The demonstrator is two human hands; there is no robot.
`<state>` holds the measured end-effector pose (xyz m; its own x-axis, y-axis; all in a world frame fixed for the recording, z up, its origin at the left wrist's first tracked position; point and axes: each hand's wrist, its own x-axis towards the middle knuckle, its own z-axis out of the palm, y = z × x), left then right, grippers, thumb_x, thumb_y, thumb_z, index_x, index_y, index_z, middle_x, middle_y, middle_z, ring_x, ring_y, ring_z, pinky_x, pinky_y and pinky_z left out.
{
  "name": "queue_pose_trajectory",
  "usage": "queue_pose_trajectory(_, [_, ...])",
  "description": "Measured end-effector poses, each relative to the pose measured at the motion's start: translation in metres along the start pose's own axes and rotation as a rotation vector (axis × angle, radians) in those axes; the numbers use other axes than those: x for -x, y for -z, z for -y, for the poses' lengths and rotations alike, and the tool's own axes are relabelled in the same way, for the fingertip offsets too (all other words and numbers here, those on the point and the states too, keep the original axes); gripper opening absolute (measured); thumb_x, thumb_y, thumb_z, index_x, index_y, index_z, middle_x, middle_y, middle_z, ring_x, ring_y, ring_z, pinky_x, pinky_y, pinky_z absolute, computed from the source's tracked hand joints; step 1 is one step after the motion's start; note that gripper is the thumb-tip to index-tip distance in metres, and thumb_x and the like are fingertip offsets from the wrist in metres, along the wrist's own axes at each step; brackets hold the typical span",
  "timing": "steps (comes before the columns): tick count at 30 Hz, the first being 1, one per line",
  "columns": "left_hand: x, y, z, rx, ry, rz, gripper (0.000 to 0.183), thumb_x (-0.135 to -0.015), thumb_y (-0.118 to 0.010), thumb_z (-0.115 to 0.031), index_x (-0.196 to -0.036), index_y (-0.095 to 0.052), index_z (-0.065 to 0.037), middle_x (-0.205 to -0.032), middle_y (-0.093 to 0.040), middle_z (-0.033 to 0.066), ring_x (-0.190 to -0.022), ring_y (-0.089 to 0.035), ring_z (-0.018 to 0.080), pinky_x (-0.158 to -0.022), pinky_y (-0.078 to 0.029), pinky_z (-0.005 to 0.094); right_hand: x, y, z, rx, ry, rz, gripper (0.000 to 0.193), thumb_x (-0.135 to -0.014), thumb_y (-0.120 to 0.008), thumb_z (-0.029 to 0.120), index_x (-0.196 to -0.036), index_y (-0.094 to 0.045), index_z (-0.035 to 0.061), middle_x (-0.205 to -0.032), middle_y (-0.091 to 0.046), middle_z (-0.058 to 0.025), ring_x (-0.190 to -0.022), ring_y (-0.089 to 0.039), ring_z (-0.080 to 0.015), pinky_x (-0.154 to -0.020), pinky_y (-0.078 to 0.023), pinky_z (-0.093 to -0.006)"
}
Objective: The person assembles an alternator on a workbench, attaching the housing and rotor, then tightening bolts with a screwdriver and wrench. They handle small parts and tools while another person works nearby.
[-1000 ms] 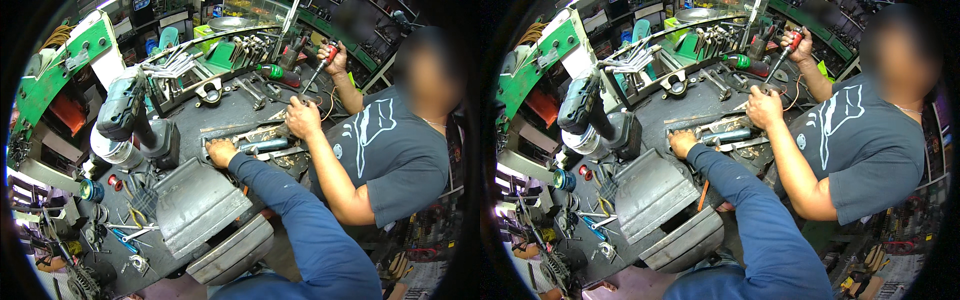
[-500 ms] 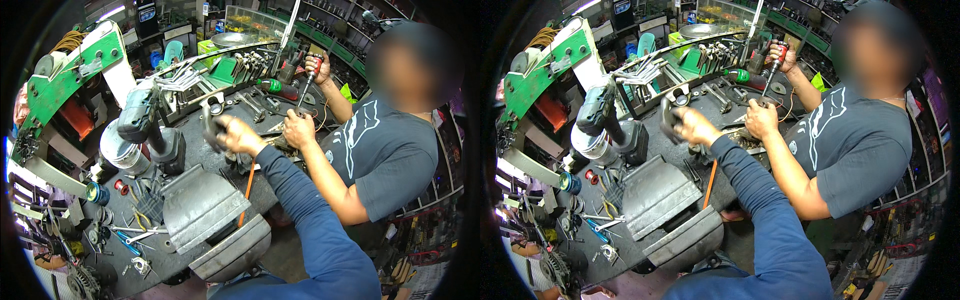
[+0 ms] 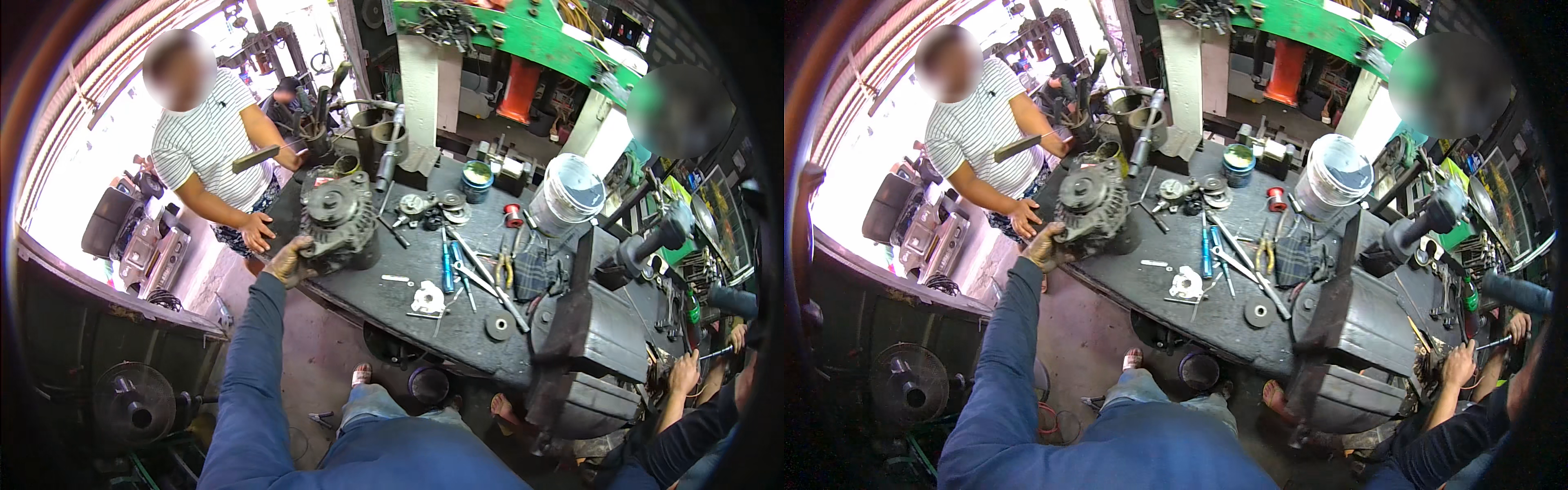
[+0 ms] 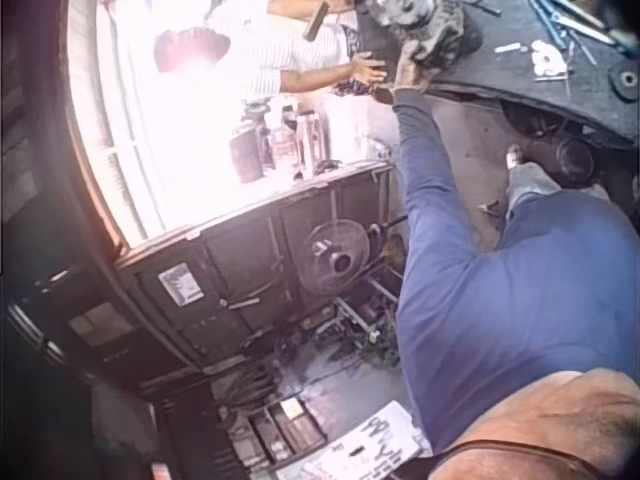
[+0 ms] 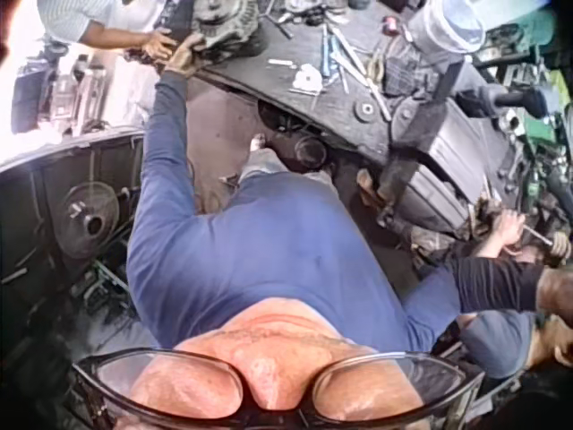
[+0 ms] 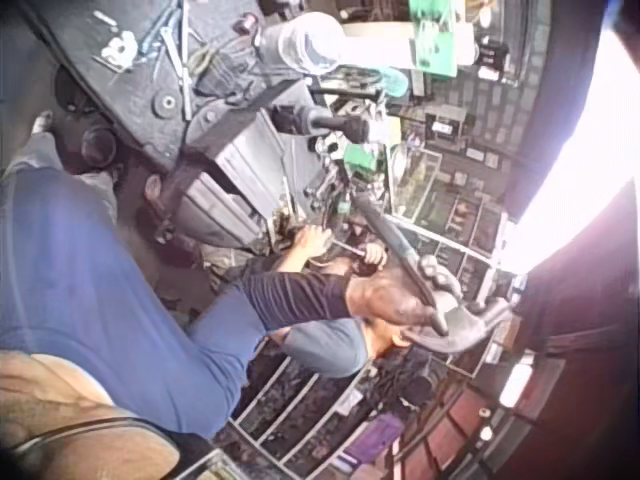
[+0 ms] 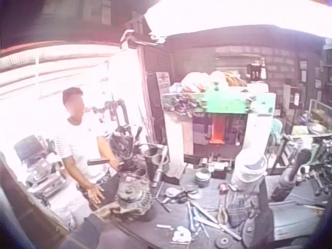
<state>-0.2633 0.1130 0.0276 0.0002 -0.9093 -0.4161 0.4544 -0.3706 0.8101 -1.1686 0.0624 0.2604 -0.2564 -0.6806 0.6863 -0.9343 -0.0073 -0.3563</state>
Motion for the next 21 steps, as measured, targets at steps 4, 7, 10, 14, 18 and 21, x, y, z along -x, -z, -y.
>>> queue_pose_trajectory(4, [0.002,-0.02,-0.008,-0.047,0.024,0.008,0.046,-0.091,-0.072,-0.034,-0.133,-0.059,-0.022,-0.122,-0.067,0.0005,-0.113,-0.064,0.0206,-0.097,-0.051,0.0548,0.051,-0.007,0.153,-0.261,0.089,-0.04,0.027,-0.098,-0.058,0.008,-0.124,-0.064,0.0015,-0.117,-0.069,-0.0131,-0.108,-0.065,-0.0251,-0.095,-0.051,-0.038])
queue_pose_trajectory(7, [0.005,-0.03,-0.013,-0.063,0.02,-0.017,0.073,-0.088,-0.076,-0.029,-0.152,-0.043,-0.019,-0.13,-0.063,0.0009,-0.117,-0.061,0.0193,-0.095,-0.052,0.0509,0.101,-0.045,0.303,-0.647,0.081,0.048,0.028,-0.102,-0.056,0.007,-0.128,-0.063,0.0017,-0.119,-0.069,-0.012,-0.111,-0.064,-0.0237,-0.098,-0.051,-0.0373])
queue_pose_trajectory(10, [0.009,-0.038,-0.017,-0.024,-0.009,0.026,0.078,-0.084,-0.079,-0.027,-0.153,-0.041,-0.016,-0.133,-0.061,0.0043,-0.12,-0.06,0.0205,-0.098,-0.051,0.0499,0.149,-0.1,0.434,-0.89,0.214,0.404,0.028,-0.105,-0.054,0.007,-0.131,-0.062,0.0018,-0.122,-0.068,-0.0109,-0.114,-0.063,-0.0224,-0.1,-0.05,-0.0366])
queue_pose_trajectory(14, [0.012,-0.043,-0.023,-0.081,-0.054,0.019,0.079,-0.084,-0.08,-0.031,-0.151,-0.043,-0.014,-0.135,-0.062,0.0055,-0.122,-0.058,0.0203,-0.102,-0.046,0.0472,0.177,-0.159,0.539,-0.68,0.314,0.635,0.026,-0.108,-0.054,0.014,-0.129,-0.063,0.0019,-0.109,-0.072,-0.0198,-0.099,-0.07,-0.0296,-0.089,-0.053,-0.0404])
queue_pose_trajectory(18, [0.011,-0.043,-0.02,-0.051,-0.114,0.023,0.082,-0.084,-0.085,-0.027,-0.15,-0.043,-0.002,-0.136,-0.062,0.0098,-0.122,-0.058,0.0195,-0.109,-0.044,0.0342,0.177,-0.185,0.58,-0.556,0.383,0.675,0.026,-0.108,-0.053,0.02,-0.121,-0.063,0.0007,-0.089,-0.07,-0.026,-0.082,-0.067,-0.0476,-0.07,-0.052,-0.0499])
queue_pose_trajectory(21, [0.006,-0.039,-0.015,0.014,-0.155,0.084,0.079,-0.085,-0.085,-0.02,-0.149,-0.045,-0.001,-0.137,-0.062,0.0084,-0.124,-0.057,0.0193,-0.11,-0.043,0.0341,0.176,-0.191,0.594,-0.463,0.365,0.742,0.027,-0.108,-0.053,0.024,-0.119,-0.063,0.0009,-0.086,-0.068,-0.026,-0.079,-0.066,-0.0473,-0.069,-0.05,-0.0512])
